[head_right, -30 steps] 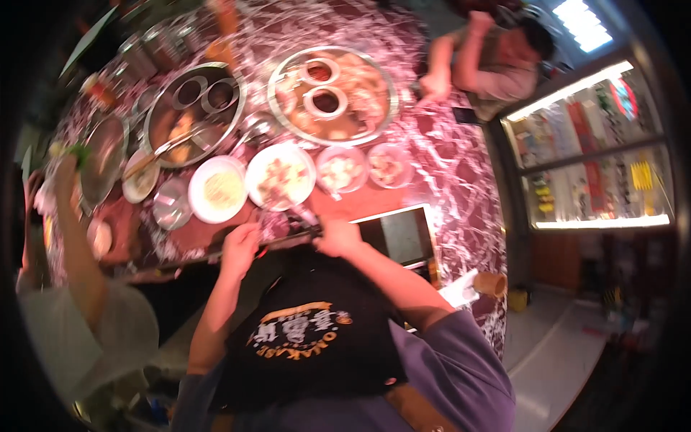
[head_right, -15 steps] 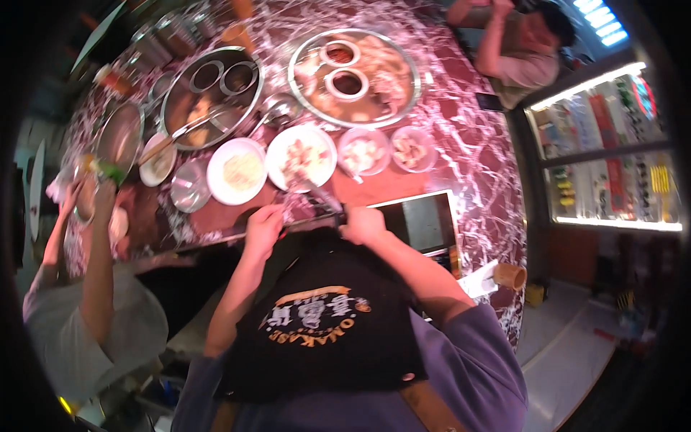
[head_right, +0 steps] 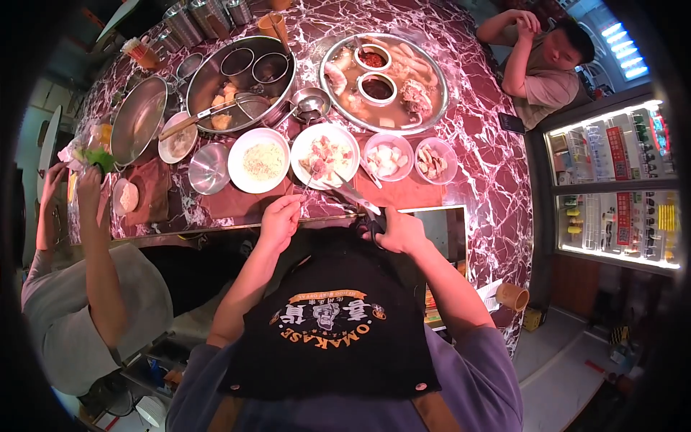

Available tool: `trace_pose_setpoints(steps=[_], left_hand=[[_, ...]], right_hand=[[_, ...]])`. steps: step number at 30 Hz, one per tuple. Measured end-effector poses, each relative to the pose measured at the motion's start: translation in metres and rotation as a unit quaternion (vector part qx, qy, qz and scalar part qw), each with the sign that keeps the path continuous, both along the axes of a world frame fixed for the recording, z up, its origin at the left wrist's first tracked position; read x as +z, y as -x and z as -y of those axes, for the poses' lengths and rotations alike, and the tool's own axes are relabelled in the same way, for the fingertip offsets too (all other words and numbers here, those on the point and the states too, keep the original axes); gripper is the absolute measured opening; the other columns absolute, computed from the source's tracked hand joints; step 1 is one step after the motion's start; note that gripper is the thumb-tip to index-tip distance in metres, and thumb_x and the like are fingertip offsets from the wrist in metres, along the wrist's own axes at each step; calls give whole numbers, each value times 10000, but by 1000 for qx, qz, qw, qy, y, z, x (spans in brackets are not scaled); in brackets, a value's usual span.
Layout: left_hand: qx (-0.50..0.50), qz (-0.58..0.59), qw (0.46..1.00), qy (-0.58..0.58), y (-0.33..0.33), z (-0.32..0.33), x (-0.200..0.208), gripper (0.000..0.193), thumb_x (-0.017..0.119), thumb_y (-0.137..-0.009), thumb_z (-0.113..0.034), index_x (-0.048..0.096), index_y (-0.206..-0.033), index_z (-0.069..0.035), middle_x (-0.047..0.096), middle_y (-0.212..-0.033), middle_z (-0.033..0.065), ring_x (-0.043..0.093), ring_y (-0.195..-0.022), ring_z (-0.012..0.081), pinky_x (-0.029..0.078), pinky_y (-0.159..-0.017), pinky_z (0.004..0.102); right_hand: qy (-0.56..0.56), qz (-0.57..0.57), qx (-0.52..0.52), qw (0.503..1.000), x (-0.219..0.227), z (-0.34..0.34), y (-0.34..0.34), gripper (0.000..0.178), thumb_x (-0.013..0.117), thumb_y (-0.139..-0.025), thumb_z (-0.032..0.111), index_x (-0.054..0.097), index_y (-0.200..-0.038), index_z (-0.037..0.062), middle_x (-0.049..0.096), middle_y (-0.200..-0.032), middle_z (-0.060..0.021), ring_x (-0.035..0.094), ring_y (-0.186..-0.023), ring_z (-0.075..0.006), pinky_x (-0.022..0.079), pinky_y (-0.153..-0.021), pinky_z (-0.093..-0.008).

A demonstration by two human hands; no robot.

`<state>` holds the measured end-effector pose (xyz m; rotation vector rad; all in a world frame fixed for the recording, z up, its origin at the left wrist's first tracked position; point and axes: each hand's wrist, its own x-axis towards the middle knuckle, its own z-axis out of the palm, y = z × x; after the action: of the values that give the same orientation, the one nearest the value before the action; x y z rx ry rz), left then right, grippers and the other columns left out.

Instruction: Preparing and serving meat and ingredients for a hot pot meal at a restaurant table.

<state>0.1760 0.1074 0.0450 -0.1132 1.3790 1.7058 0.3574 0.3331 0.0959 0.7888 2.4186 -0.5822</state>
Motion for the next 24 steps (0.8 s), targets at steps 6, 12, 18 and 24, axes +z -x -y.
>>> trace_pose_setpoints(steps=[6,12,18,24], left_hand=[[10,29,999,-27,-13,-15,-7,230,532,-972,-105,583,-1175,-10,495,-653,-17,344,-429,30,244,-371,183],[27,47,997,-51,-24,-21,-18,226,536,-971,-108,585,-1177,-28,497,-653,-12,349,-431,35,249,-372,186],[49,44,997,-47,-22,-21,-18,220,538,-971,-106,585,-1172,-28,500,-651,-8,346,-427,39,250,-372,192],[25,41,998,-32,-31,-28,-14,214,547,-958,-100,593,-1150,-18,493,-625,-12,354,-424,41,243,-367,196]], right_hand=[[-41,-36,15,998,-14,12,37,675,704,-742,511,516,-1122,-14,695,-934,-206,681,-912,-372,530,-824,-454],[-83,-19,65,994,-23,4,26,386,689,-734,300,602,-1008,42,690,-896,-195,673,-873,-372,523,-770,-475],[-63,-9,46,997,5,-2,9,404,637,-742,265,597,-1065,26,695,-936,-208,686,-882,-357,537,-789,-456],[-132,-55,49,989,-28,-12,30,453,670,-770,354,574,-1065,23,693,-855,-194,688,-813,-360,535,-717,-478]])
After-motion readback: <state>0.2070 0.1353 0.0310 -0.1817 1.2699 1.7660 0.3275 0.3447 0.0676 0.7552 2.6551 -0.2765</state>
